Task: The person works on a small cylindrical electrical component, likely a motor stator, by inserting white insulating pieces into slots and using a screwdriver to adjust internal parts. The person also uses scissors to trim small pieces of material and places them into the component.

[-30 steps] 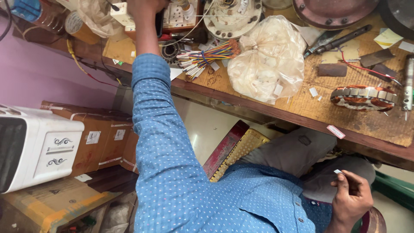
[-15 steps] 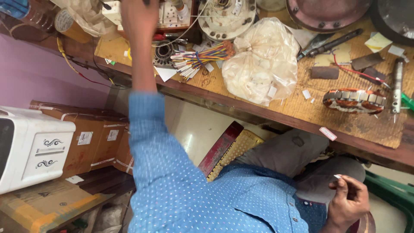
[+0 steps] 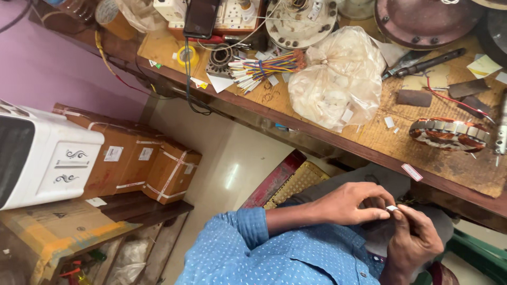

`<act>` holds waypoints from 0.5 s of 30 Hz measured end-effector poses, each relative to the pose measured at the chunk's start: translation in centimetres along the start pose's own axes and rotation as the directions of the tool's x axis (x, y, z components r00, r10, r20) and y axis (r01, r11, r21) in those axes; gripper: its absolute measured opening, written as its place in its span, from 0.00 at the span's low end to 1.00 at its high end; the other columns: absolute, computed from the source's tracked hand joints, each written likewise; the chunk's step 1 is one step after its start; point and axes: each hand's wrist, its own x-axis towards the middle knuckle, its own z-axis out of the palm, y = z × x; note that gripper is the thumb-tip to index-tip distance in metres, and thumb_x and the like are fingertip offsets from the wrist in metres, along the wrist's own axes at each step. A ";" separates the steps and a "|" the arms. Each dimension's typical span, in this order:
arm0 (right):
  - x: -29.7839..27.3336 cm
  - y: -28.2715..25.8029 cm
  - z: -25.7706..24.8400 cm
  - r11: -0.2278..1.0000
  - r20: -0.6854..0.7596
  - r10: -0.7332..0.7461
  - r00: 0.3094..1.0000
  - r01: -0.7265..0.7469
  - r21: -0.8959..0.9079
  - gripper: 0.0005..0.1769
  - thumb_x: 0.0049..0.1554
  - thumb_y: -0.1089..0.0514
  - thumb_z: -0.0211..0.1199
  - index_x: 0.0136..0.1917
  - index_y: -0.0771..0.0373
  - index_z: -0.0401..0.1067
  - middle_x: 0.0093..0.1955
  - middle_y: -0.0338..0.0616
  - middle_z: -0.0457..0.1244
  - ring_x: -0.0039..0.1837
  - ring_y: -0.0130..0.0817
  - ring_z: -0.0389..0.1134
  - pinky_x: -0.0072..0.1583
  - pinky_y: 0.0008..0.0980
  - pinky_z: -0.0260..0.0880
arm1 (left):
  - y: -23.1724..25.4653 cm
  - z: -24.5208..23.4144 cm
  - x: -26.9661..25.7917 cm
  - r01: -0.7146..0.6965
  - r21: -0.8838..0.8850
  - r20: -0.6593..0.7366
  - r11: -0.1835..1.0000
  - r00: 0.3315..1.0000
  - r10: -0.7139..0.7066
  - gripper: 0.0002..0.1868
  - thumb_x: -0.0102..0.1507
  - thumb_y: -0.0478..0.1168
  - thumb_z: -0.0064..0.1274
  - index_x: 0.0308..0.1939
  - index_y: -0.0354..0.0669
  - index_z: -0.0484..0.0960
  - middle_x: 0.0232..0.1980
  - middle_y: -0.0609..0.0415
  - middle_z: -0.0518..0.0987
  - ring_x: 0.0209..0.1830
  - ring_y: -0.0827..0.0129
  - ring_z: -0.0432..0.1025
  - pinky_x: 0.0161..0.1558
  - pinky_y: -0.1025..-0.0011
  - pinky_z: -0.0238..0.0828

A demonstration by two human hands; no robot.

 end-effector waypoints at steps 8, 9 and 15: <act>-1.1 0.6 -0.6 0.994 -0.027 0.087 0.996 -0.089 -0.066 0.08 0.68 0.72 0.69 0.57 0.76 0.70 0.51 0.51 0.69 0.53 0.27 0.72 0.58 0.20 0.73 | -1.6 1.1 -0.2 -0.072 0.137 -0.019 0.988 0.997 0.075 0.15 0.67 0.44 0.54 0.54 0.42 0.80 0.50 0.51 0.83 0.49 0.61 0.79 0.52 0.66 0.76; -1.2 0.7 -0.3 0.993 -0.020 0.101 0.995 -0.102 -0.059 0.08 0.68 0.72 0.68 0.57 0.75 0.70 0.52 0.51 0.70 0.53 0.27 0.72 0.58 0.20 0.73 | -1.5 0.9 -0.2 -0.076 0.148 -0.020 0.986 0.997 0.080 0.14 0.67 0.45 0.55 0.53 0.42 0.81 0.50 0.51 0.83 0.50 0.61 0.79 0.52 0.66 0.76; -1.1 -0.6 0.3 0.998 0.020 -0.026 0.999 0.027 -0.060 0.06 0.68 0.73 0.69 0.54 0.71 0.72 0.53 0.51 0.70 0.53 0.27 0.72 0.57 0.21 0.73 | -1.9 0.9 -0.1 -0.114 0.097 -0.039 0.989 0.992 0.118 0.12 0.69 0.45 0.55 0.50 0.41 0.82 0.44 0.51 0.84 0.47 0.64 0.80 0.53 0.66 0.77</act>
